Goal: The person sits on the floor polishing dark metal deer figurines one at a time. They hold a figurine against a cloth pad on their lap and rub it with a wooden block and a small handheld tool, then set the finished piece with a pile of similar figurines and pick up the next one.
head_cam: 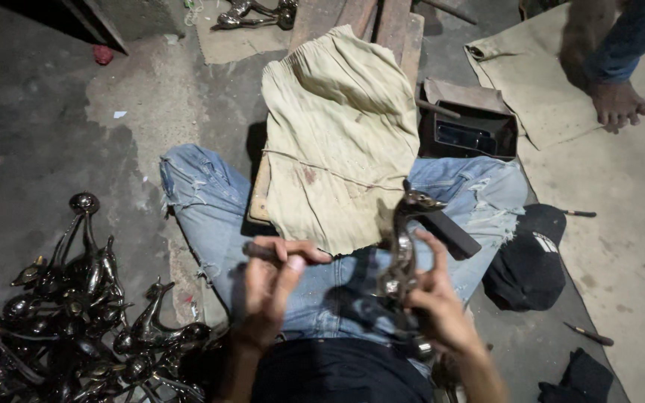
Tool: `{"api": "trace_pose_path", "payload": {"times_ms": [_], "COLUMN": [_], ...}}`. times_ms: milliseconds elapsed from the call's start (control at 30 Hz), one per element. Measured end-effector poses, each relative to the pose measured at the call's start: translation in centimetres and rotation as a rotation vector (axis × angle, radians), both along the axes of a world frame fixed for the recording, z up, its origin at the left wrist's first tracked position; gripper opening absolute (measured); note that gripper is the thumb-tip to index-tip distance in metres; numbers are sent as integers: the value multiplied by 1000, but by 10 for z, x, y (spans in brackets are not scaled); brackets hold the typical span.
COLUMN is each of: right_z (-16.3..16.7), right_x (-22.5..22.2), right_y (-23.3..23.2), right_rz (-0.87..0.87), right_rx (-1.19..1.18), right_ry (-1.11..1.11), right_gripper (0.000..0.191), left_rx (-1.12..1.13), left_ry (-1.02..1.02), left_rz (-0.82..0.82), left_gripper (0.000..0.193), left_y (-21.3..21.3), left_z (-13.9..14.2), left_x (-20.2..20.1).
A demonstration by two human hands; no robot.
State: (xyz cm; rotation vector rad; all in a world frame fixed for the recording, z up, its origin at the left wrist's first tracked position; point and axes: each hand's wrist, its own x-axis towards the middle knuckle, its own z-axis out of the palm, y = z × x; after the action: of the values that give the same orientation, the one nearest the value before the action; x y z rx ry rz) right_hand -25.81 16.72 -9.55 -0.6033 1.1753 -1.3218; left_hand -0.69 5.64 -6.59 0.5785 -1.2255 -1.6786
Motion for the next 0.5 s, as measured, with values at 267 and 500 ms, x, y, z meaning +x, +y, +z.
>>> {"api": "trace_pose_path", "payload": {"times_ms": [267,500], "right_z": [-23,-9], "right_x": [103,90], "right_y": [-26,-32], "right_rz": [-32,171], "right_rx": [-439,-328], "right_ry": [-587,348], "right_gripper": [71,59], "left_rx": [-669,-708], "left_ry": [-574,-661], "left_rz": [259,401], "left_gripper": [55,53], "left_y": [23,21], "left_z": [23,46], "left_x": [-12,-13]}}
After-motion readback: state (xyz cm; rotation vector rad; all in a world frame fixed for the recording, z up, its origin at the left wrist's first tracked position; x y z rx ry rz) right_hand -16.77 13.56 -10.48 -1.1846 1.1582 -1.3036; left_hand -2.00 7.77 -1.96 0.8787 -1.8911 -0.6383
